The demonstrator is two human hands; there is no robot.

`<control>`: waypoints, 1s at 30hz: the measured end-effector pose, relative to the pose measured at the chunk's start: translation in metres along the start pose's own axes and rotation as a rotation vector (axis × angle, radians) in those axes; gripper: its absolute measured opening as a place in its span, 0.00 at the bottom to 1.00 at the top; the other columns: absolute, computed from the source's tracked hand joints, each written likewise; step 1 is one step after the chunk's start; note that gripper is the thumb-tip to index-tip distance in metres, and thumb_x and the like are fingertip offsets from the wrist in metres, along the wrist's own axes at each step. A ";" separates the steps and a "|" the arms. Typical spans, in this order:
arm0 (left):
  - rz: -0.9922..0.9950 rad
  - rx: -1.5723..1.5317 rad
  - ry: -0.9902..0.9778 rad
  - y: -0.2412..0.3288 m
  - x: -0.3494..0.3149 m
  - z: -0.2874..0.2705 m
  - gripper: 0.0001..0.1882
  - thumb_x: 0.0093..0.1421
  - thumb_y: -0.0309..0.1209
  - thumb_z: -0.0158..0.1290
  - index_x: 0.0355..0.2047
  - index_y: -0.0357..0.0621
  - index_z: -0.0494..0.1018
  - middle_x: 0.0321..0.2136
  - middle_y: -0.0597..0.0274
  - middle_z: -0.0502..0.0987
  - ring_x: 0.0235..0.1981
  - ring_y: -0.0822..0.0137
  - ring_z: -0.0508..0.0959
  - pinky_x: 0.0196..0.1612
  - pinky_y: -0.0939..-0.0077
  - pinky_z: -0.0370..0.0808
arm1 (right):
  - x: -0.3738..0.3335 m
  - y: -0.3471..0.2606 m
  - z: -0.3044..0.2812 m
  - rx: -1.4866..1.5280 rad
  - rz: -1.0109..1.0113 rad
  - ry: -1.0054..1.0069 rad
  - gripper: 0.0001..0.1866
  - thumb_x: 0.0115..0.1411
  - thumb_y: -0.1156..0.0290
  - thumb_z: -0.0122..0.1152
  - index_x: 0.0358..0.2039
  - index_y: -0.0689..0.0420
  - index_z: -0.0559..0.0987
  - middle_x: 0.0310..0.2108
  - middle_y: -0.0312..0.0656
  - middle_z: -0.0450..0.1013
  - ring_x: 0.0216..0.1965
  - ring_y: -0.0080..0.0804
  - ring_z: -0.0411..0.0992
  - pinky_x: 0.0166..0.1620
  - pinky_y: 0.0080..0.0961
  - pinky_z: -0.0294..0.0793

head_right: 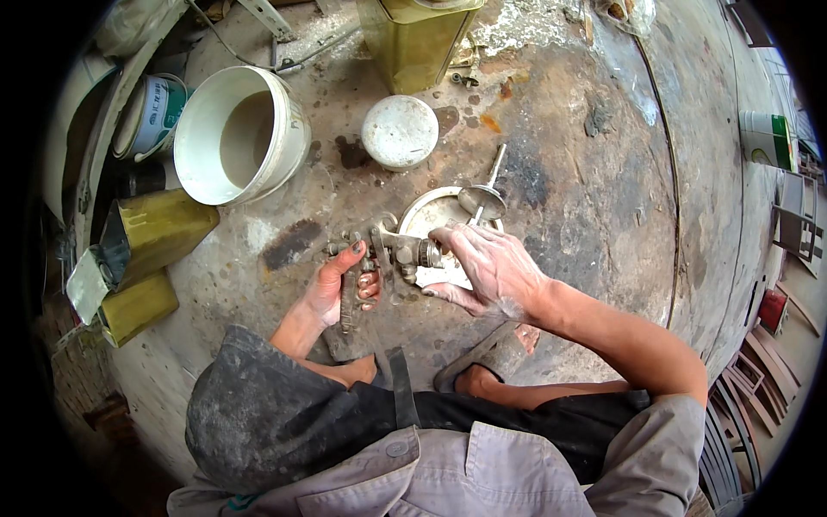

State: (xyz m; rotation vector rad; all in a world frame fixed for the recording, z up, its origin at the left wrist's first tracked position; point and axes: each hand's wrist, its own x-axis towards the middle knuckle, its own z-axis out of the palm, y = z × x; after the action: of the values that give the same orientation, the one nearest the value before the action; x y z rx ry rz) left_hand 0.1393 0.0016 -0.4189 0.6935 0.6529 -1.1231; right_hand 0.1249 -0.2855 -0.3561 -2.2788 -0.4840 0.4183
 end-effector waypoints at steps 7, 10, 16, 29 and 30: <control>-0.088 -0.110 -0.117 -0.005 0.003 0.000 0.21 0.67 0.51 0.57 0.42 0.43 0.77 0.18 0.69 0.69 0.18 0.70 0.71 0.21 0.69 0.70 | 0.007 0.011 0.002 -0.289 -0.302 0.099 0.23 0.59 0.52 0.70 0.41 0.59 0.75 0.34 0.42 0.74 0.35 0.39 0.77 0.39 0.33 0.76; -0.116 -0.118 -0.145 -0.003 0.001 -0.005 0.22 0.67 0.51 0.57 0.42 0.43 0.77 0.17 0.70 0.69 0.18 0.70 0.71 0.20 0.69 0.69 | 0.011 0.011 0.005 -0.268 -0.311 0.085 0.22 0.60 0.53 0.70 0.39 0.59 0.74 0.31 0.42 0.72 0.33 0.39 0.76 0.37 0.33 0.75; -0.184 -0.050 -0.003 -0.003 -0.004 -0.006 0.19 0.66 0.49 0.61 0.39 0.46 0.75 0.19 0.68 0.68 0.19 0.71 0.71 0.20 0.72 0.68 | -0.001 0.008 0.017 -0.136 -0.126 0.016 0.19 0.65 0.55 0.62 0.33 0.59 0.71 0.26 0.49 0.71 0.29 0.47 0.76 0.31 0.39 0.74; -0.039 -0.075 -0.007 -0.004 0.008 -0.006 0.20 0.65 0.52 0.59 0.38 0.48 0.76 0.16 0.72 0.69 0.18 0.71 0.72 0.19 0.66 0.72 | -0.010 0.017 0.016 0.011 -0.044 0.000 0.24 0.68 0.55 0.60 0.53 0.61 0.69 0.38 0.51 0.75 0.40 0.53 0.77 0.40 0.43 0.76; -0.076 -0.077 -0.019 -0.006 0.008 -0.010 0.20 0.65 0.52 0.59 0.37 0.48 0.76 0.16 0.72 0.69 0.18 0.71 0.72 0.19 0.66 0.72 | -0.010 0.022 0.017 -0.066 -0.085 0.003 0.24 0.66 0.56 0.62 0.52 0.61 0.69 0.38 0.49 0.74 0.39 0.50 0.77 0.40 0.42 0.76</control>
State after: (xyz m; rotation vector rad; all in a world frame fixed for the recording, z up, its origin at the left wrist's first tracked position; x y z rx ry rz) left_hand 0.1352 0.0035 -0.4326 0.5955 0.7078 -1.1667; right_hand 0.1134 -0.2937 -0.3821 -2.3123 -0.5998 0.3613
